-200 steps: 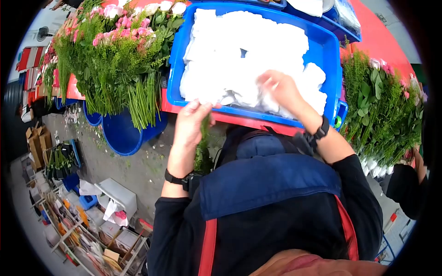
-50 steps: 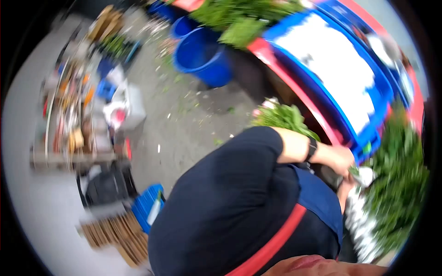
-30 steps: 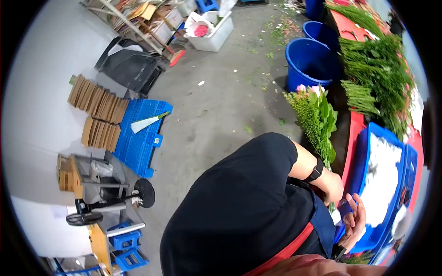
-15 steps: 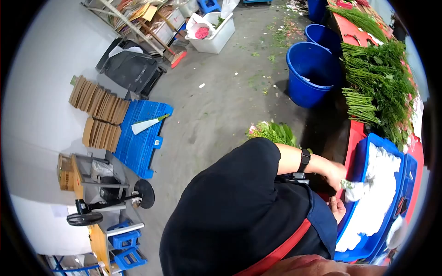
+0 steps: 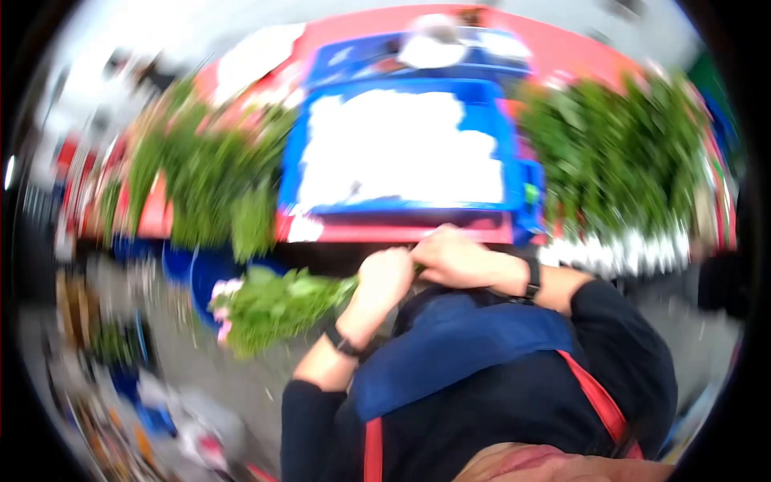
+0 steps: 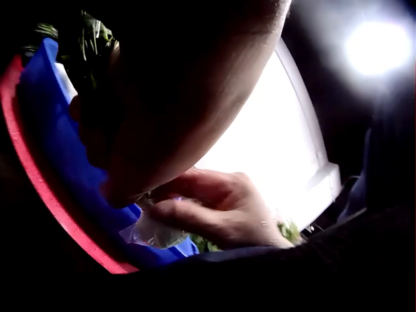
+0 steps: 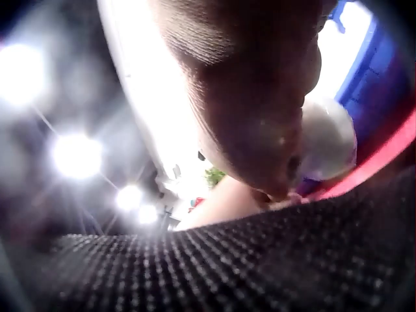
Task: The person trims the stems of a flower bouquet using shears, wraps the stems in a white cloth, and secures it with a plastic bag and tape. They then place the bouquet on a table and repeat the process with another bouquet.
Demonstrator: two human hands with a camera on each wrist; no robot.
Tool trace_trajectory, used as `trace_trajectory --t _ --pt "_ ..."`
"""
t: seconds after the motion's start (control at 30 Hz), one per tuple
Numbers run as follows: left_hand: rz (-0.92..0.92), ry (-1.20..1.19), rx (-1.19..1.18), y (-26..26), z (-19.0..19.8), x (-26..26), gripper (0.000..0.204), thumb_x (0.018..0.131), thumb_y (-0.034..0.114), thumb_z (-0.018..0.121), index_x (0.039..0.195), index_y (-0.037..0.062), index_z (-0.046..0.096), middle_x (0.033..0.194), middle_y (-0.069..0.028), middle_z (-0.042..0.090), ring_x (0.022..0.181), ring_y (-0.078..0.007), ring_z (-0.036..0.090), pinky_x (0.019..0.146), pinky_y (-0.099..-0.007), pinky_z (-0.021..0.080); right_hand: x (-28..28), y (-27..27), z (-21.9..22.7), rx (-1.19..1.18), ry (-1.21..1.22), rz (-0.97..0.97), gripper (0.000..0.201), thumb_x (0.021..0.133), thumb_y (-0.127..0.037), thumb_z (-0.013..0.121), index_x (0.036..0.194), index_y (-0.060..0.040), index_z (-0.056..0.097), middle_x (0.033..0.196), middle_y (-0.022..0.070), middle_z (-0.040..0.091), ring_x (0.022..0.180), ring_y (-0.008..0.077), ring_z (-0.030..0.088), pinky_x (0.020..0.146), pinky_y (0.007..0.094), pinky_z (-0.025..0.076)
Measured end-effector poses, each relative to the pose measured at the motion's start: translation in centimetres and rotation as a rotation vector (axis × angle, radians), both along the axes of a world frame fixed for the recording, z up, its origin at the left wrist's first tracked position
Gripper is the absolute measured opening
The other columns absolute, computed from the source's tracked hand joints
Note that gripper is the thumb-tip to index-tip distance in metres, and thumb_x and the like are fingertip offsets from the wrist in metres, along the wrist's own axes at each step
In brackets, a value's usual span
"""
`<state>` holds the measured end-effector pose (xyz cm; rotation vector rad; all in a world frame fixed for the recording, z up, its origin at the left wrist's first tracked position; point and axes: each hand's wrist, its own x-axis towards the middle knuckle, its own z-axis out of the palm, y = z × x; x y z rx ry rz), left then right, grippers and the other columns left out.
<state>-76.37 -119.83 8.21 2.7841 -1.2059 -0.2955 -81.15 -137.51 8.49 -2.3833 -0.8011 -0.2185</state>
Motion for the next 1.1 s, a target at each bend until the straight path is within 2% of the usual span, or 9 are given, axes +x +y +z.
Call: trace_trajectory --t 0.1,0.2,0.27,0.33,0.43,0.73,0.83,0.97,1.1 --pt "-0.295 -0.081 0.096 -5.5 1.7 0.5 0.011 0.076 0.013 0.059 0.069 0.0067 0.064 0.066 -0.014 0.066 0.058 -0.0268 0.067 0.052 -0.0376 0.053 -0.8 -2.9 -0.5 -0.195 0.514 -0.225 0.022 0.069 -0.022 0.065 0.079 -0.0021 0.067 0.075 0.0182 0.066 0.074 0.0366 0.064 0.067 0.0471 0.05" --pt "-0.48 -0.242 0.075 -8.4 4.2 -1.5 0.008 0.077 0.01 0.056 0.072 0.0075 0.062 0.063 -0.0097 0.065 0.056 -0.0242 0.067 0.049 -0.0336 0.052 -5.1 -4.4 -0.9 0.024 0.362 -0.401 0.021 0.069 -0.02 0.064 0.083 -0.0039 0.061 0.072 0.0177 0.064 0.071 0.0392 0.062 0.065 0.0483 0.049" --pt "-0.561 -0.225 0.081 -11.8 6.2 -2.5 0.01 0.076 0.013 0.057 0.079 0.0054 0.063 0.076 -0.0107 0.064 0.078 -0.0261 0.066 0.081 -0.0446 0.048 -7.4 -6.6 -0.7 0.095 0.263 -0.578 0.018 0.073 -0.02 0.064 0.084 -0.0072 0.06 0.071 0.016 0.063 0.07 0.038 0.062 0.064 0.0479 0.048" --pt "-0.789 -0.439 -0.315 -14.4 8.2 -3.9 0.019 0.078 0.012 0.054 0.093 0.0027 0.062 0.099 -0.014 0.062 0.106 -0.0283 0.058 0.098 -0.0478 0.036 -10.1 -8.9 -0.1 0.139 0.141 -0.757 0.016 0.074 -0.021 0.065 0.083 -0.0083 0.061 0.071 0.0152 0.063 0.069 0.0369 0.062 0.063 0.0474 0.048" --pt "-0.886 -0.428 -0.532 -16.5 10.9 -6.4 0.025 0.079 0.014 0.064 0.103 0.0119 0.063 0.115 -0.0046 0.059 0.122 -0.026 0.049 0.106 -0.0472 0.028 -14.3 -13.1 0.6 0.175 -0.185 -1.018 0.015 0.073 -0.02 0.069 0.079 -0.0085 0.062 0.068 0.0133 0.062 0.067 0.0345 0.062 0.058 0.0441 0.048" --pt "-0.581 -0.281 -0.417 -15.9 4.9 -3.6 0.042 0.071 0.014 0.071 0.111 0.0098 0.058 0.114 -0.0088 0.057 0.117 -0.0317 0.049 0.101 -0.0482 0.031 -25.9 -30.8 1.8 -0.109 -0.431 -1.889 0.02 0.08 -0.023 0.067 0.087 -0.0057 0.059 0.069 0.0153 0.06 0.067 0.0367 0.059 0.059 0.0456 0.045" --pt "-0.467 -0.238 -0.362 -14.4 2.1 -3.3 0.047 0.07 0.014 0.073 0.114 0.0082 0.056 0.114 -0.0106 0.057 0.116 -0.0321 0.049 0.098 -0.0469 0.033 -28.2 -37.0 0.1 -0.281 -0.518 -1.996 0.025 0.083 -0.025 0.068 0.092 -0.0042 0.059 0.078 0.0149 0.063 0.073 0.0365 0.061 0.063 0.0451 0.047" --pt "-0.38 -0.154 -0.307 -13.3 -0.1 -3.8 0.052 0.071 0.016 0.073 0.119 0.0072 0.055 0.116 -0.0121 0.057 0.115 -0.03 0.05 0.096 -0.0446 0.035 -28.2 -44.1 -4.8 -0.464 -0.261 -2.006 0.038 0.083 -0.026 0.068 0.108 0.0007 0.058 0.096 0.0153 0.062 0.096 0.0336 0.056 0.079 0.0429 0.047" --pt "-0.269 -0.094 -0.249 -11.0 -1.5 -4.1 0.054 0.073 0.018 0.072 0.121 0.0062 0.053 0.116 -0.0127 0.057 0.112 -0.0287 0.051 0.094 -0.0439 0.036 -25.6 -45.7 -6.6 -0.463 -0.2 -2.054 0.034 0.083 -0.031 0.067 0.091 0.0004 0.059 0.091 0.0193 0.062 0.091 0.0378 0.056 0.077 0.0487 0.045"
